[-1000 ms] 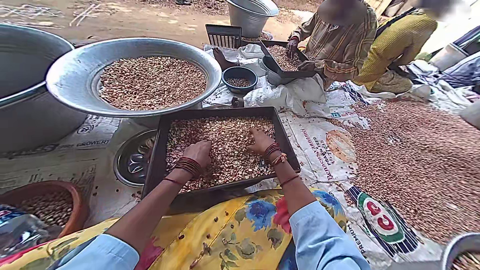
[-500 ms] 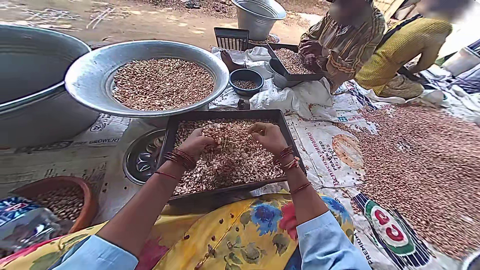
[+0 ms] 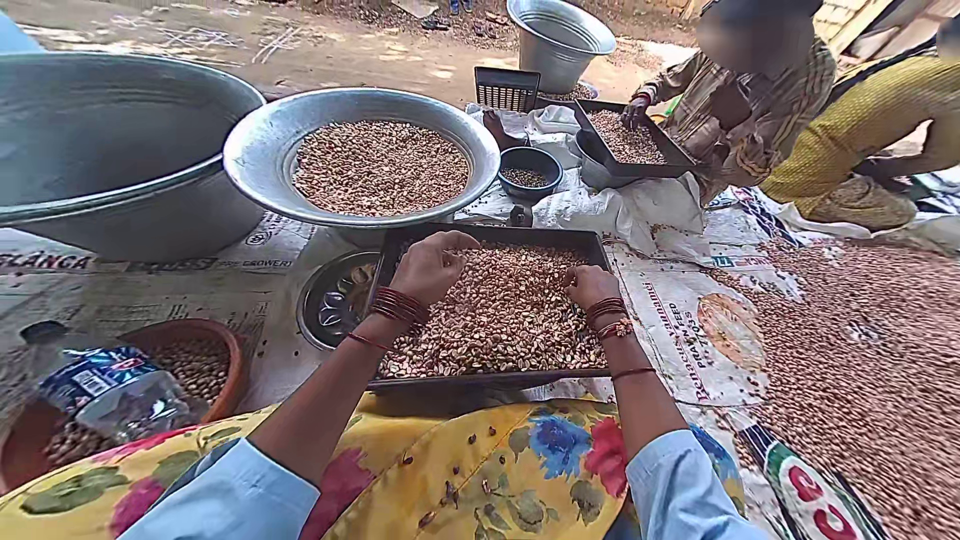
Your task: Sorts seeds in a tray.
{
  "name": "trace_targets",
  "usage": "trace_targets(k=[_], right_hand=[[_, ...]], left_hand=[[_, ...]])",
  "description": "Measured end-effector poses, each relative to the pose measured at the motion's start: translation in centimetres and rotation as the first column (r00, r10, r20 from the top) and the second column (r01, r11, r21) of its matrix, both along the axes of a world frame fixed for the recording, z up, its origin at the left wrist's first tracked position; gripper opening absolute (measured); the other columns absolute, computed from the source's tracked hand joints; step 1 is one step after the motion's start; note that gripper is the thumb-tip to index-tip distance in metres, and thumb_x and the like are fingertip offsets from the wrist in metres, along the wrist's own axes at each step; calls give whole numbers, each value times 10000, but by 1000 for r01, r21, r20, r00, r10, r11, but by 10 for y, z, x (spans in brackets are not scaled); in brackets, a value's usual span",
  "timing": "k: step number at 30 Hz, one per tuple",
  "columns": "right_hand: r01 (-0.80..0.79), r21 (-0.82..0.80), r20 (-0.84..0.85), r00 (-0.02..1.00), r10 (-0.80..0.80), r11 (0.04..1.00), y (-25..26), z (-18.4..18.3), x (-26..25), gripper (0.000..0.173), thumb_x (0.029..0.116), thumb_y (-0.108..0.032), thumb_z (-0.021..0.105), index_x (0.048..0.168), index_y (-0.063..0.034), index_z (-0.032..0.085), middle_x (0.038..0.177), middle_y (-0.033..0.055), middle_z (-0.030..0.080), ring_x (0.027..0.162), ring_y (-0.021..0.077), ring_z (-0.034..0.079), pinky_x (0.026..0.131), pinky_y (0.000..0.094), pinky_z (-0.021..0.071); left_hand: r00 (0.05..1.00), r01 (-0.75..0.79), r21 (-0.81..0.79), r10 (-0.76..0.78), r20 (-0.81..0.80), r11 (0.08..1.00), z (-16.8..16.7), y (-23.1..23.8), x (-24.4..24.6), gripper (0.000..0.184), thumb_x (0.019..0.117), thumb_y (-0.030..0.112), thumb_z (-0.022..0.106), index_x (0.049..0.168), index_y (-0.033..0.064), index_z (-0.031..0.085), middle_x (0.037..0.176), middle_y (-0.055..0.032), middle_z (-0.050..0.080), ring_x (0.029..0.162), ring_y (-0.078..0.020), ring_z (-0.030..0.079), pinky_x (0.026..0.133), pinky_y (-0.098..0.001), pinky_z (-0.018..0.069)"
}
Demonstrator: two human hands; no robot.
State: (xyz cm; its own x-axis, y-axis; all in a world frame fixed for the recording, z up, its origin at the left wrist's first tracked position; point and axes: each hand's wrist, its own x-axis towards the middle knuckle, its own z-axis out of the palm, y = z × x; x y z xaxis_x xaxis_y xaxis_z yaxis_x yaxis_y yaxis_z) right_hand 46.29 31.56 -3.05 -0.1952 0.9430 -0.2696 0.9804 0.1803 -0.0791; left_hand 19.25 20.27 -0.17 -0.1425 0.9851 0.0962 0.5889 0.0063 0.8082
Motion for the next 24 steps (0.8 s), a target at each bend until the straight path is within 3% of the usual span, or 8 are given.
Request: trace_targets(k=[7, 10, 13, 15, 16, 18, 20, 24], right_hand=[[-9, -59, 30, 999, 11, 998, -1, 2, 1, 285, 1004, -208, 615, 1238, -73, 707, 1309, 218, 661, 1256, 415, 603, 1013, 638, 443], [-131, -113, -200, 974, 106, 985, -10, 14, 6, 247, 1003, -232, 658, 1177, -77, 742, 1201, 158, 713, 1144, 319, 658, 991, 556, 477], [-493, -119, -791, 571, 218, 862, -29, 27, 16, 92, 966, -99, 684, 1015, -44, 739, 874, -51, 722, 721, -17, 627, 684, 186, 531], [-618, -75, -934, 319, 162, 783, -41, 38, 15, 104, 952, -38, 651, 1017, -30, 733, 875, -78, 739, 709, -46, 638, 671, 149, 543], [-592, -41, -924, 330, 195, 805, -44, 42, 14, 94, 954, -46, 662, 1003, -29, 741, 860, -72, 737, 693, -45, 629, 663, 149, 538], [-483, 11, -745, 580, 329, 875, -44, 44, 10, 106, 965, -140, 697, 999, -68, 766, 872, -38, 733, 720, -3, 621, 709, 216, 522], [-441, -63, -443, 816, 371, 895, -40, 39, 1, 189, 997, -232, 676, 1087, -99, 774, 1015, 56, 752, 919, 173, 678, 896, 441, 515], [-388, -199, -86, 922, 379, 900, -41, 19, -20, 245, 993, -243, 662, 1202, -150, 748, 1192, 148, 721, 1160, 362, 651, 975, 630, 460]], left_hand=[[895, 301, -164, -338, -292, 939, -28, -4, 40, 219, 1018, 162, 600, 1157, 76, 746, 1167, -159, 700, 1059, -323, 670, 962, -543, 501], [819, 421, -241, -481, -314, 875, -25, -7, 52, 231, 1027, 156, 587, 1170, 57, 738, 1163, -180, 694, 1069, -334, 666, 971, -539, 496], [774, 459, -277, -533, -343, 844, -24, -9, 59, 214, 1015, 152, 606, 1146, 58, 746, 1170, -194, 691, 1116, -361, 653, 984, -567, 488], [732, 450, -336, -558, -391, 827, -24, -10, 63, 226, 1014, 159, 604, 1172, 88, 749, 1228, -187, 671, 1195, -368, 622, 987, -582, 487], [712, 447, -354, -567, -415, 821, -27, -11, 65, 230, 1015, 160, 602, 1180, 104, 752, 1241, -180, 666, 1219, -368, 609, 977, -584, 493], [685, 446, -369, -577, -446, 815, -30, -12, 67, 233, 1010, 146, 600, 1187, 107, 747, 1248, -182, 656, 1230, -377, 599, 954, -588, 502], [660, 452, -372, -585, -472, 811, -32, -12, 68, 224, 1012, 173, 596, 1162, 85, 737, 1238, -192, 648, 1221, -386, 599, 931, -588, 509], [770, 480, -293, -557, -312, 827, -30, -6, 52, 234, 984, 183, 627, 1130, 24, 717, 1103, -184, 695, 1054, -334, 663, 924, -555, 510]])
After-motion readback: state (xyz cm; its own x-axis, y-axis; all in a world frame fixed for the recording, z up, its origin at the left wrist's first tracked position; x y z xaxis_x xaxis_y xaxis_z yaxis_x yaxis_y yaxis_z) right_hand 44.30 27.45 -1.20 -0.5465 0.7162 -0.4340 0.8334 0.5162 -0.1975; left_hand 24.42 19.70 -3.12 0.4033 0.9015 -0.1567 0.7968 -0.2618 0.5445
